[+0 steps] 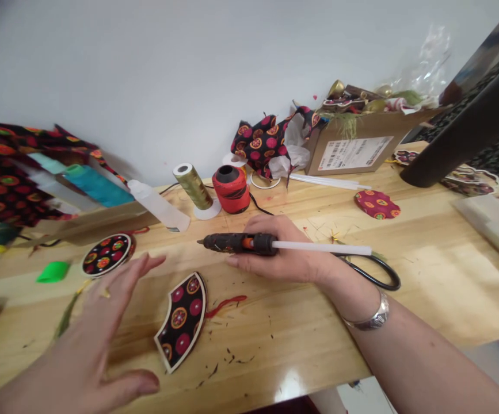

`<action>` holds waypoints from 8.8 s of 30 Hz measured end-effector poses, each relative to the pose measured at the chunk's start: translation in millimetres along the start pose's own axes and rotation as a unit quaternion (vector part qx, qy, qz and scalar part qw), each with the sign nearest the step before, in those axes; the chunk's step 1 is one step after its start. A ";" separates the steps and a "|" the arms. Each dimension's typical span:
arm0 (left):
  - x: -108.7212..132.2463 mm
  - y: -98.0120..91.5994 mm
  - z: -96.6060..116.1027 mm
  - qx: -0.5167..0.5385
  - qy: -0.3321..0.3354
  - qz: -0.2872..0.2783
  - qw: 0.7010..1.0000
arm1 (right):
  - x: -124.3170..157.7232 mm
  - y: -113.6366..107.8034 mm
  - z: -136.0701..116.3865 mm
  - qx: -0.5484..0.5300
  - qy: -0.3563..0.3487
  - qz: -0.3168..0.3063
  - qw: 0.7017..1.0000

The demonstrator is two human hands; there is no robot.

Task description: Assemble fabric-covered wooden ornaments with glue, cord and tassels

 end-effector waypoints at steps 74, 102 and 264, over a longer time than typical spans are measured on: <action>32.3 20.8 14.7 -0.106 -0.022 0.134 0.985 | 8.3 35.7 16.1 -0.007 0.041 -0.096 0.995; 57.9 0.2 18.0 -0.084 0.110 0.191 0.972 | 16.8 32.6 48.1 -0.099 0.263 -0.092 0.955; 13.3 25.8 39.9 -0.123 0.080 0.124 0.981 | 14.2 11.6 28.0 -0.188 0.226 0.015 0.956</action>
Point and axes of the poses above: each hand's wrist, its own x-axis away from the middle knuckle, its own y-axis out of the palm, z = x × y, the point moved 10 cm from there along -x, towards the middle knuckle, and after that the axes turned 14 degrees about z, right-handed, at the moved point
